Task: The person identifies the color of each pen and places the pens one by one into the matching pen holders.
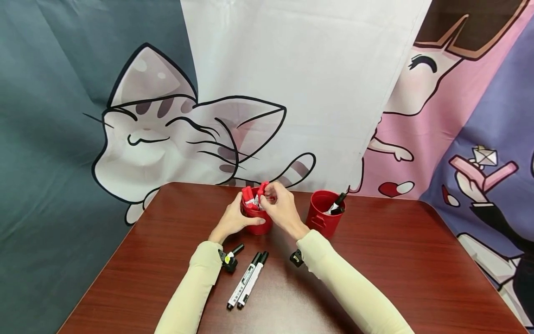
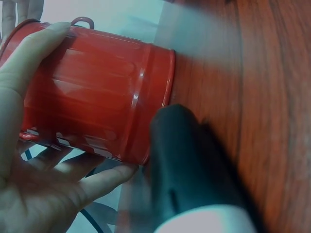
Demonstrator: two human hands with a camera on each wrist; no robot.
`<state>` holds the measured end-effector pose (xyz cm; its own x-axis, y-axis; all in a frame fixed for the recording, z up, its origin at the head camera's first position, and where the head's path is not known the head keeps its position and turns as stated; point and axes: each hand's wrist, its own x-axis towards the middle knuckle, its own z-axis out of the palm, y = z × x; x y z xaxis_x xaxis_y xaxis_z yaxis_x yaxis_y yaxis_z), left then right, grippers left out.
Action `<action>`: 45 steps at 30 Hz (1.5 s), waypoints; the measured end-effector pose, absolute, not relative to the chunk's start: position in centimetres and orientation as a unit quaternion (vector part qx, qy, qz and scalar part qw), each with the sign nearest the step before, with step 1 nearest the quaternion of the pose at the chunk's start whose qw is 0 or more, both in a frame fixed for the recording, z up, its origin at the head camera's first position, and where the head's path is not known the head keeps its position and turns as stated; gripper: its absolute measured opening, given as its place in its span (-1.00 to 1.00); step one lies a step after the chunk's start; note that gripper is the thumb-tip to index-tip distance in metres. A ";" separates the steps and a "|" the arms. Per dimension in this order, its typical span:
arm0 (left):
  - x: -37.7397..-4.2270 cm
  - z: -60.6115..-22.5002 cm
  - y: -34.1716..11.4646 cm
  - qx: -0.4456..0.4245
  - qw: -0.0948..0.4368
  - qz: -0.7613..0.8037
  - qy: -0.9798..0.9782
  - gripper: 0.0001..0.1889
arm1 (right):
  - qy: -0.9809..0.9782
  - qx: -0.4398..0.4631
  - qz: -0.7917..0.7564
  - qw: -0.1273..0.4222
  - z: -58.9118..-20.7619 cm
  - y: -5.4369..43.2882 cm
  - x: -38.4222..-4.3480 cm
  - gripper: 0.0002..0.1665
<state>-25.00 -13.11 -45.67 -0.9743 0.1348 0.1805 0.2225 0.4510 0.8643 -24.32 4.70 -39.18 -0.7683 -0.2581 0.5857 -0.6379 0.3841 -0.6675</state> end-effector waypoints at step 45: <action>-23.4 -45.2 -13.3 -0.059 -0.023 -0.529 -0.846 0.13 | -0.836 0.126 0.479 0.235 -39.7 22.9 -24.1 -0.27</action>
<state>-23.45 -13.30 -45.18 -0.9920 0.1242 0.0243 0.0762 0.4330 0.8982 -24.13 22.86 -39.74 -0.8573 0.0146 0.5145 -0.4368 0.5083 -0.7422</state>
